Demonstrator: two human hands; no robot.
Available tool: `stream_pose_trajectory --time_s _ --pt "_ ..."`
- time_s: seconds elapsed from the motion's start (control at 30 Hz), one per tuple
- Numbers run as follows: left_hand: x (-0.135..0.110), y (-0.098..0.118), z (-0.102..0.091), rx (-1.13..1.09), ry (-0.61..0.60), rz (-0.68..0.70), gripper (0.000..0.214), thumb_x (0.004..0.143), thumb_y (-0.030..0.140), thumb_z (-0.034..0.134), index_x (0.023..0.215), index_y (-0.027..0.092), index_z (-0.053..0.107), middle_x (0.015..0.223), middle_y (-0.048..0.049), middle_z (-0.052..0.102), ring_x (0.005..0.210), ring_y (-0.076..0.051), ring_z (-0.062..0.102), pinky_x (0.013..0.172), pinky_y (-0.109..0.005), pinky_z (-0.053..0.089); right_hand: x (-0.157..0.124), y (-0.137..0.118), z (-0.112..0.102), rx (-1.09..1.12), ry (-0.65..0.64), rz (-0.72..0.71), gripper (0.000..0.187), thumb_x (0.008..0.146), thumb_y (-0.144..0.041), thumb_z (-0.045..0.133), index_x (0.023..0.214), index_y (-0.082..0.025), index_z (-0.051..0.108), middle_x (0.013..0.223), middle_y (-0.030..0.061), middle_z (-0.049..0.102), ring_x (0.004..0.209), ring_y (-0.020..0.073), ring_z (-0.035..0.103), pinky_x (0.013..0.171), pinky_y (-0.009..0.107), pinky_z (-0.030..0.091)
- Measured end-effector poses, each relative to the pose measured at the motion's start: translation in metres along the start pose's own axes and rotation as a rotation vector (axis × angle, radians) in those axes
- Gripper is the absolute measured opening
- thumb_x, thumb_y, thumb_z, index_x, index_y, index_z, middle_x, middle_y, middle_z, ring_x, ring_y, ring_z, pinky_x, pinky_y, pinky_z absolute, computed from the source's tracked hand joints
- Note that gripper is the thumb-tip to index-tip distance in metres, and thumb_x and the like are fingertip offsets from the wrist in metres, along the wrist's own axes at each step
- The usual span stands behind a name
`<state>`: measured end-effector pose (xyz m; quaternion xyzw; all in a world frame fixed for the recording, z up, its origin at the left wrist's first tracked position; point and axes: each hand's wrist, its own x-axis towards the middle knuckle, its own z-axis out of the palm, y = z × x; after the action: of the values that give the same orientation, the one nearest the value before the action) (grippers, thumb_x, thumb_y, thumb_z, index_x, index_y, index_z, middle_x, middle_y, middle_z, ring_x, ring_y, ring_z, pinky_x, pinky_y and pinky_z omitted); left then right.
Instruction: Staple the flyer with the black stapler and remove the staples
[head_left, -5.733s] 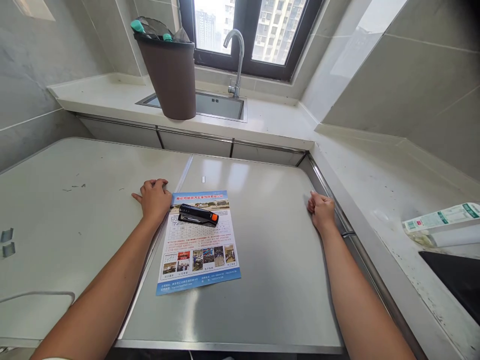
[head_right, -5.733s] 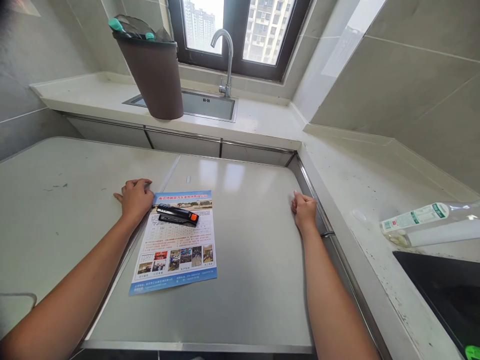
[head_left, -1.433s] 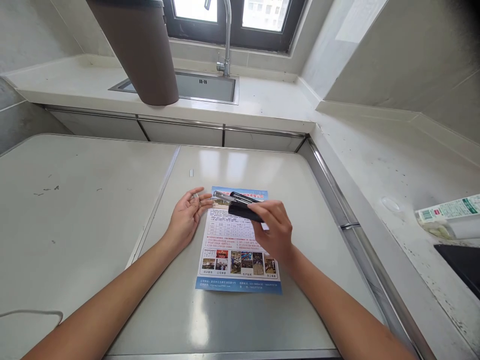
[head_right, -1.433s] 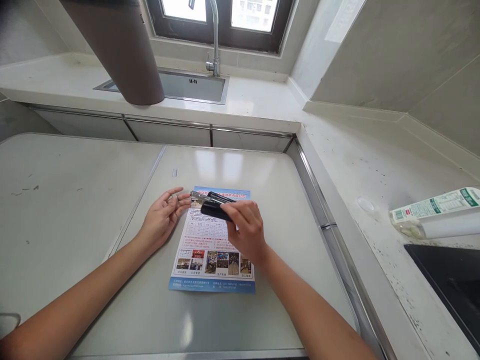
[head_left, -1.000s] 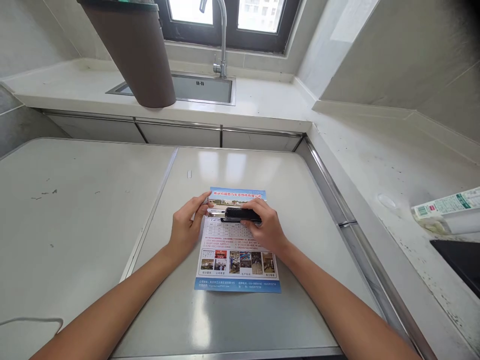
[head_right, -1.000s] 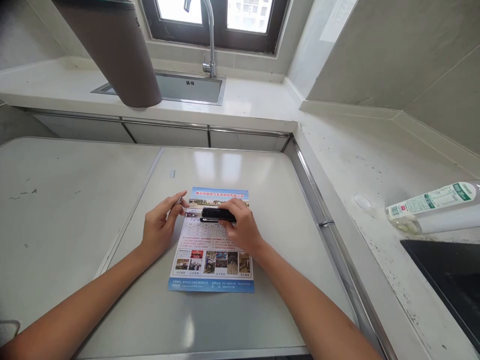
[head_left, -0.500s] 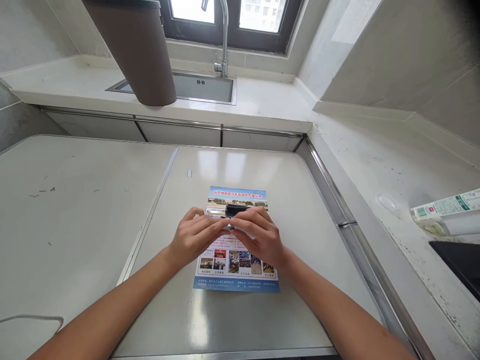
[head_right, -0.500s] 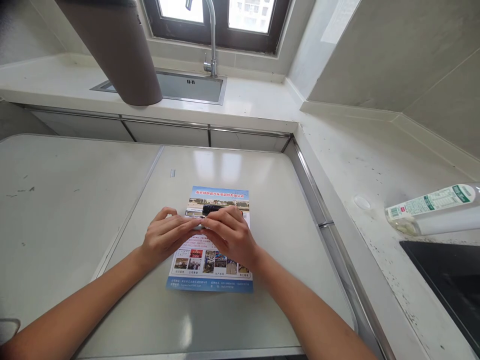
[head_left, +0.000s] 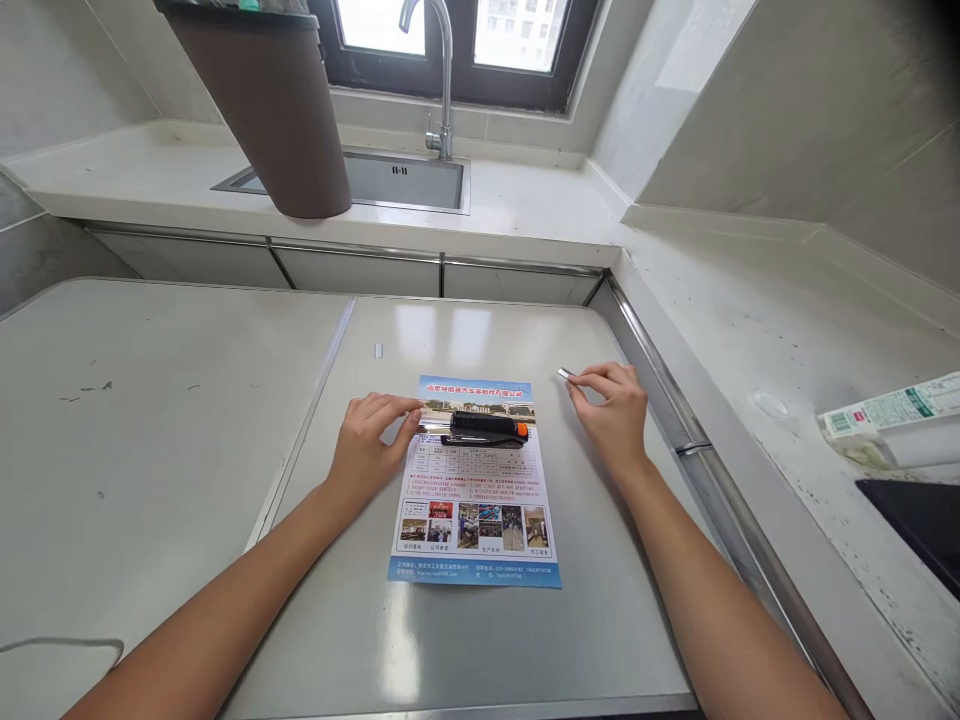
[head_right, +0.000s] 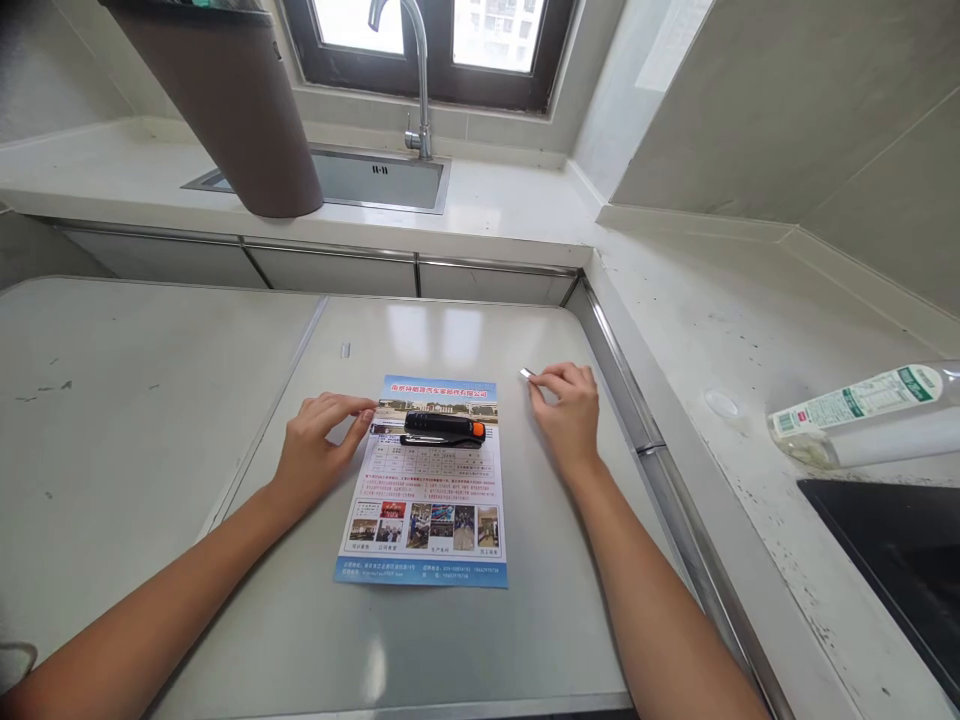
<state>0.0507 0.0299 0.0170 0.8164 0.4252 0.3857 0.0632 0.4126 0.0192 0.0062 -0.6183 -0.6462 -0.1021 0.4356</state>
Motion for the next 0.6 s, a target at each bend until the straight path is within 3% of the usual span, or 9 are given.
stream_pose_trajectory --time_s 0.17,0.27,0.37,0.47,0.6 --pt "0.003 -0.028 0.003 0.130 -0.066 -0.186 0.022 0.102 0.029 0.057 0.112 0.023 0.076 0.115 -0.0088 0.074 0.110 -0.030 0.063 0.097 -0.045 0.048 -0.006 0.036 0.013 0.036 -0.119 0.143 0.014 0.087 -0.027 0.069 0.082 -0.024 0.081 0.088 0.0063 0.074 0.087 0.0259 0.063 0.083 0.044 0.053" --pt "0.005 -0.045 0.003 0.178 -0.062 -0.268 0.026 0.100 0.029 0.056 0.117 0.021 0.074 0.117 -0.0118 0.069 0.113 -0.032 0.061 0.102 -0.048 0.049 -0.009 0.038 0.022 0.015 -0.228 0.159 0.018 0.090 -0.028 0.065 0.088 -0.023 0.083 0.092 0.0086 0.073 0.092 0.0279 0.062 0.087 0.046 0.053" --pt "0.006 -0.063 0.002 0.218 -0.098 -0.315 0.030 0.099 0.033 0.056 0.121 0.020 0.072 0.121 -0.0139 0.066 0.115 -0.034 0.060 0.105 -0.052 0.049 -0.010 0.036 0.028 -0.072 -0.319 0.136 0.030 0.094 -0.027 0.059 0.114 -0.023 0.081 0.106 0.0120 0.071 0.103 0.0320 0.059 0.092 0.050 0.052" --pt "0.006 -0.078 0.002 0.230 -0.161 -0.317 0.033 0.099 0.035 0.055 0.124 0.020 0.071 0.125 -0.0140 0.065 0.116 -0.035 0.060 0.107 -0.054 0.048 -0.009 0.034 0.029 -0.132 -0.369 0.113 0.046 0.096 -0.026 0.054 0.139 -0.021 0.069 0.117 0.0144 0.068 0.110 0.0350 0.057 0.094 0.052 0.051" --pt "0.009 -0.088 0.000 0.202 -0.222 -0.322 0.036 0.099 0.038 0.056 0.126 0.020 0.069 0.129 -0.0142 0.062 0.119 -0.033 0.062 0.110 -0.053 0.049 -0.009 0.031 0.027 -0.085 -0.361 0.113 0.040 0.094 -0.024 0.054 0.131 -0.019 0.070 0.116 0.0139 0.069 0.109 0.0339 0.058 0.097 0.051 0.051"
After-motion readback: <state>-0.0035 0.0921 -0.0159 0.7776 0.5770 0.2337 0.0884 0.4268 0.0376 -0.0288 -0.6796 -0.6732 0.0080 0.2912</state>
